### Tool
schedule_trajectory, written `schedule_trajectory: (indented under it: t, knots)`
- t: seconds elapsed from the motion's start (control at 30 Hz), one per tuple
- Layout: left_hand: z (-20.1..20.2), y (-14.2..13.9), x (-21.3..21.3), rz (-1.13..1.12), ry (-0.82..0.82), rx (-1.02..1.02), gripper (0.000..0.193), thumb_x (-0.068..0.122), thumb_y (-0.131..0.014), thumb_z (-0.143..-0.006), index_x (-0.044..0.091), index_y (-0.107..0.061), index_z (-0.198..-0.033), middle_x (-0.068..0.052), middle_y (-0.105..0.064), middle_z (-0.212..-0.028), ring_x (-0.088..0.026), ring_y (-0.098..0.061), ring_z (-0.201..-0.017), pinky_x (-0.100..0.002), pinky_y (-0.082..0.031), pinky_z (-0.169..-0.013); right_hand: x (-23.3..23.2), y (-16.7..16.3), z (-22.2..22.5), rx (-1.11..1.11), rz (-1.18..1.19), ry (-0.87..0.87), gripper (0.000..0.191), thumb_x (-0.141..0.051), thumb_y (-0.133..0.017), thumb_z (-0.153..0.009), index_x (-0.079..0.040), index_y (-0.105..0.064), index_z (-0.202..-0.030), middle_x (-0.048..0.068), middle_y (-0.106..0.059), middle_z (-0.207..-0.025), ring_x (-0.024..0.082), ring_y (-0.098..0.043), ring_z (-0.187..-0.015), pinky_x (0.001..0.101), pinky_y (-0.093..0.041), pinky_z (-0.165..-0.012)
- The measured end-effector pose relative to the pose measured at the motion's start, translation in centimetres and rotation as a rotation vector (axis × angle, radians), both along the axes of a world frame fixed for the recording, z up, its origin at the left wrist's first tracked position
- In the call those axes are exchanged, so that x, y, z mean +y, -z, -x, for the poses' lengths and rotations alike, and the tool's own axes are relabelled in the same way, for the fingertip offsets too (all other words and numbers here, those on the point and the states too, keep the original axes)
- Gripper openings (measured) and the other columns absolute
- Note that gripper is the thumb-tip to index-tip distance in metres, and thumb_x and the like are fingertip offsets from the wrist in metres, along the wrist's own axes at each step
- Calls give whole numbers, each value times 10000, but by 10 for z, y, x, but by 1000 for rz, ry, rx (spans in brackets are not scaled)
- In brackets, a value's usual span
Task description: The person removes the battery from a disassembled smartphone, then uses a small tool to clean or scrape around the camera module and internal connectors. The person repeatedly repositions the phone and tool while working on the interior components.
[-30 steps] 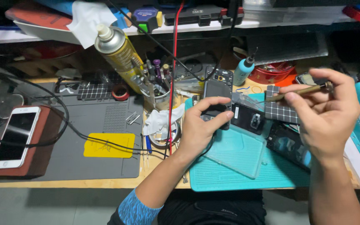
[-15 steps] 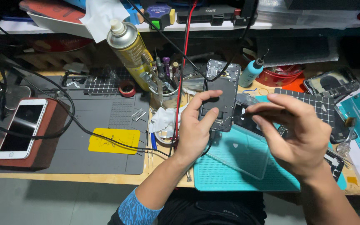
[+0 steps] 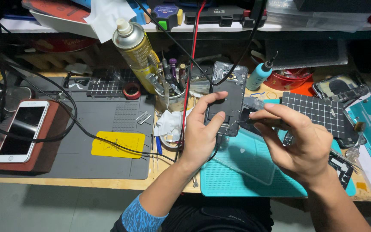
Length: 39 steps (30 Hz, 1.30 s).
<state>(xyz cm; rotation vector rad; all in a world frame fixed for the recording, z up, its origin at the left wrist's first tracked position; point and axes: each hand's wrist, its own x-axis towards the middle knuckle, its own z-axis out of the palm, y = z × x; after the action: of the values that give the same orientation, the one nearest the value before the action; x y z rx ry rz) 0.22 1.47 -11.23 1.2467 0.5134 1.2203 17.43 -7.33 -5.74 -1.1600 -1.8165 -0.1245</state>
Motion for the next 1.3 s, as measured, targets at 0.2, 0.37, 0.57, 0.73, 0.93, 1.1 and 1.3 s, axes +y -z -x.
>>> schedule_trajectory:
  t: [0.2,0.37,0.57,0.73,0.93,1.1,1.3]
  knots:
    - [2,0,1,-41,-26,38,378,-62,-567,-964,-23,-596,-1339,-98,-642,-1310,-138,-614,-1191,-272,-505,-1035,2,0,1,-16,-14,-16,517,68,-780,-890,-2,-526,-1335,137,-755,-1110,219,-771,-1033,288,-644,-857]
    - [3,0,1,-43,-31,31,381,-63,-567,-965,-22,-594,-1343,-98,-640,-1308,-139,-612,-1197,-270,-500,-1043,2,-1,3,-27,-27,-11,511,72,-782,-889,-4,-530,-1327,130,-759,-1102,213,-772,-1018,273,-635,-814]
    - [5,-2,1,-12,-18,16,383,-64,-565,-964,-22,-594,-1344,-98,-643,-1293,-132,-622,-1166,-268,-514,-1012,3,-1,5,-46,-27,-10,519,66,-782,-884,-10,-532,-1333,130,-757,-1108,220,-771,-1028,284,-636,-830]
    - [6,-4,0,1,-8,1,382,-67,-558,-968,-23,-588,-1346,-94,-642,-1289,-119,-627,-1144,-256,-524,-990,2,-1,5,-57,-43,-16,521,49,-791,-890,-12,-525,-1334,124,-758,-1108,221,-771,-1035,283,-639,-845]
    - [5,-5,0,80,30,-42,380,-61,-556,-969,-20,-580,-1347,-98,-650,-1241,-125,-640,-1069,-266,-548,-915,2,-1,5,-45,-35,-14,522,54,-789,-884,-15,-528,-1331,128,-757,-1112,223,-773,-1032,288,-640,-849]
    - [5,-5,0,45,8,-37,383,-67,-557,-969,-23,-577,-1349,-95,-640,-1266,-118,-631,-1111,-257,-536,-953,2,0,4,-52,-34,-15,519,66,-784,-882,-9,-530,-1329,136,-758,-1105,224,-772,-1023,288,-639,-838]
    - [4,-2,-1,4,-22,-14,386,-73,-558,-969,-30,-578,-1353,-106,-634,-1293,-132,-617,-1166,-263,-511,-1015,5,0,6,-37,-17,-12,528,55,-795,-877,0,-535,-1334,129,-758,-1094,213,-774,-999,282,-636,-830]
